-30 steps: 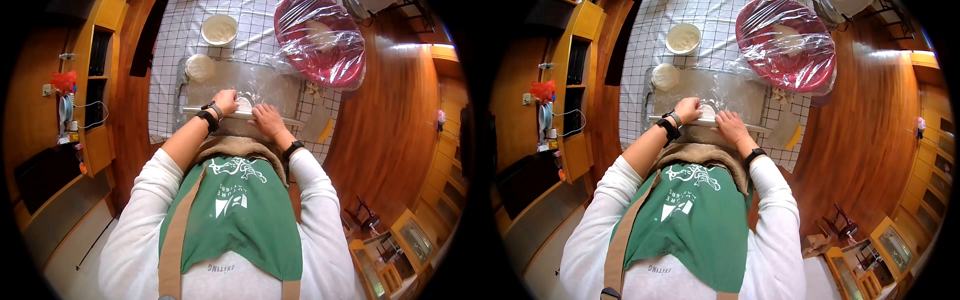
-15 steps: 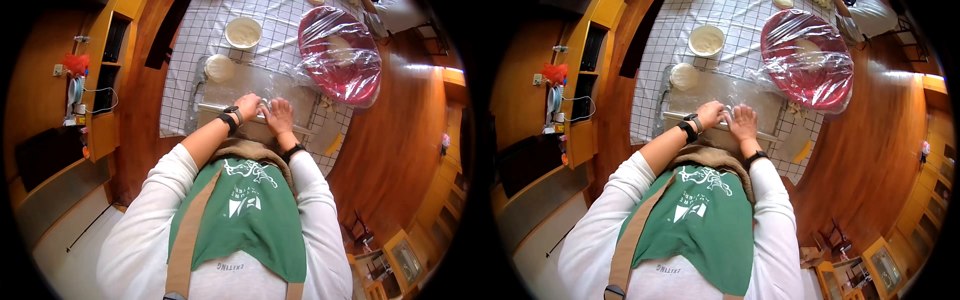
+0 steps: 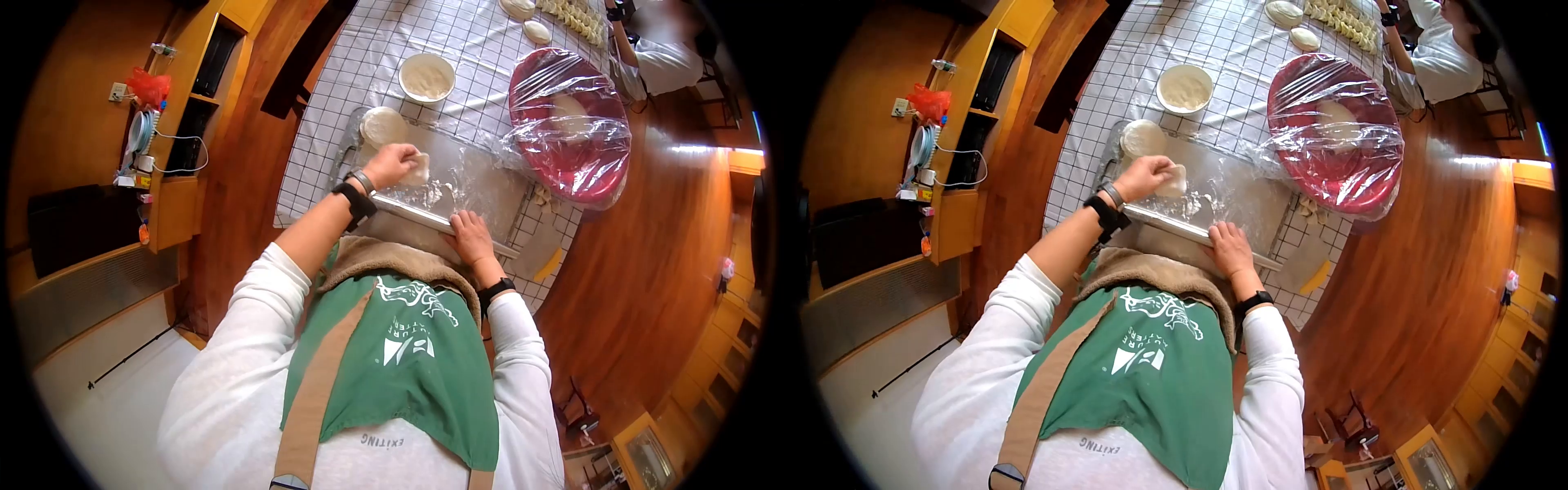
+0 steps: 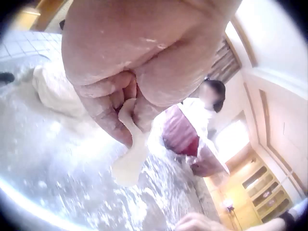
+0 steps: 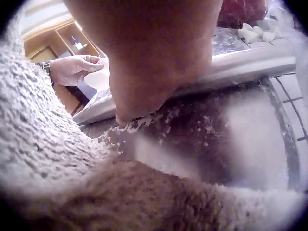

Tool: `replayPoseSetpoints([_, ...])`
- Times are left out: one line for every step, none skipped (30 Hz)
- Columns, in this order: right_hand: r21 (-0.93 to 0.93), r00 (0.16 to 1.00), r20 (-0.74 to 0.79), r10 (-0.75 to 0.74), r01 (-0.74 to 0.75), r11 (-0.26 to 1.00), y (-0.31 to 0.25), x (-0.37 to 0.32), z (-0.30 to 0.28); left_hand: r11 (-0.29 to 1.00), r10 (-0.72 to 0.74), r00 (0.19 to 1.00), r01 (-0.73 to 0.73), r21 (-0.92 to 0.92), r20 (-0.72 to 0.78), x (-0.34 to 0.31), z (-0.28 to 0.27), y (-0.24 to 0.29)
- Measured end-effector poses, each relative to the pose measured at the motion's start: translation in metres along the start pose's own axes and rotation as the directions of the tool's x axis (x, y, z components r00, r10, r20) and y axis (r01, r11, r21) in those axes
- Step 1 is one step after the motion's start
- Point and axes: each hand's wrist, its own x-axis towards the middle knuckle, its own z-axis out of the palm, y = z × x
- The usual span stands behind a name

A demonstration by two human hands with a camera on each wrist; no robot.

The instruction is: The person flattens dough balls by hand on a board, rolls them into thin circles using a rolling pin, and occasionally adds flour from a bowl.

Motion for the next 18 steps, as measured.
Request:
replayPoseSetpoints([0.000,1.000,-0.005,-0.001,0.001,1.000,-0.001,0.000,0.000,1.000,0.016,1.000,-0.015,0.006,-0.013,0.003,-0.014,0.001])
replayPoseSetpoints([0.013,1.000,0.003,0.001,-0.001,1.000,0.000,0.001,-0.001,0.999,0.034,0.999,-0.034,0.013,-0.024,0.009,-0.027,0.002])
replayPoseSetpoints([0.023,1.000,0.010,0.004,-0.004,1.000,0.001,0.002,-0.001,0.999,0.043,0.999,-0.043,0.016,-0.025,0.020,-0.038,-0.007])
replayPoseSetpoints([0.018,1.000,0.003,0.006,-0.006,1.000,0.001,0.003,-0.002,0.998,0.051,0.995,-0.053,-0.022,-0.090,0.032,-0.046,-0.022])
replayPoseSetpoints([0.022,1.000,0.009,0.011,-0.011,1.000,0.001,0.003,-0.002,0.996,0.054,0.987,-0.064,-0.062,-0.154,0.039,-0.051,-0.032])
replayPoseSetpoints([0.027,1.000,0.017,0.015,-0.016,1.000,0.001,0.003,-0.001,0.996,0.059,0.986,-0.069,-0.062,-0.155,0.041,-0.055,-0.033])
replayPoseSetpoints([0.022,0.999,0.028,0.017,-0.018,1.000,0.001,0.004,-0.001,0.997,0.028,0.964,-0.007,0.082,-0.263,0.043,-0.059,-0.034])
replayPoseSetpoints([0.020,0.999,0.027,0.017,-0.017,1.000,0.002,0.005,-0.001,0.974,0.013,0.928,0.072,0.214,-0.372,0.044,-0.062,-0.035])
replayPoseSetpoints([0.028,0.999,0.026,0.027,-0.027,0.999,0.001,0.006,-0.002,0.973,-0.105,0.928,0.169,0.156,-0.357,0.045,-0.064,-0.038])
replayPoseSetpoints([0.035,0.999,0.028,0.038,-0.039,0.999,0.001,0.006,-0.003,0.974,-0.106,0.929,0.169,0.152,-0.354,0.045,-0.062,-0.041])
replayPoseSetpoints([0.034,0.998,0.034,0.044,-0.045,0.998,0.000,0.007,-0.003,0.970,-0.031,0.915,0.125,0.210,-0.401,0.042,-0.057,-0.045])
replayPoseSetpoints([0.043,0.996,0.030,0.078,-0.079,0.996,-0.001,0.008,-0.004,0.959,0.047,0.897,0.082,0.270,-0.439,0.037,-0.053,-0.045])
replayPoseSetpoints([0.046,0.993,0.025,0.114,-0.115,0.992,-0.001,0.007,-0.005,0.978,0.013,0.928,0.066,0.198,-0.373,0.031,-0.052,-0.045])
replayPoseSetpoints([0.033,0.992,0.026,0.127,-0.128,0.991,-0.001,0.005,-0.009,0.981,0.020,0.932,0.053,0.189,-0.363,0.023,-0.047,-0.044])
replayPoseSetpoints([0.035,0.988,-0.077,0.136,-0.134,0.990,-0.001,0.005,-0.013,0.963,0.081,0.921,0.027,0.268,-0.382,0.012,-0.043,-0.038])
replayPoseSetpoints([0.039,0.974,-0.178,0.142,-0.138,0.990,-0.002,0.004,-0.016,0.938,0.140,0.908,0.006,0.346,-0.395,0.000,-0.037,-0.032])
replayPoseSetpoints([0.083,0.964,-0.159,0.211,-0.200,0.976,-0.001,0.001,-0.014,0.956,0.074,0.916,0.047,0.291,-0.393,-0.012,-0.030,-0.024])
replayPoseSetpoints([0.074,0.961,-0.163,0.222,-0.212,0.974,0.000,0.000,-0.017,0.967,0.007,0.922,0.092,0.238,-0.388,-0.022,-0.025,-0.017])
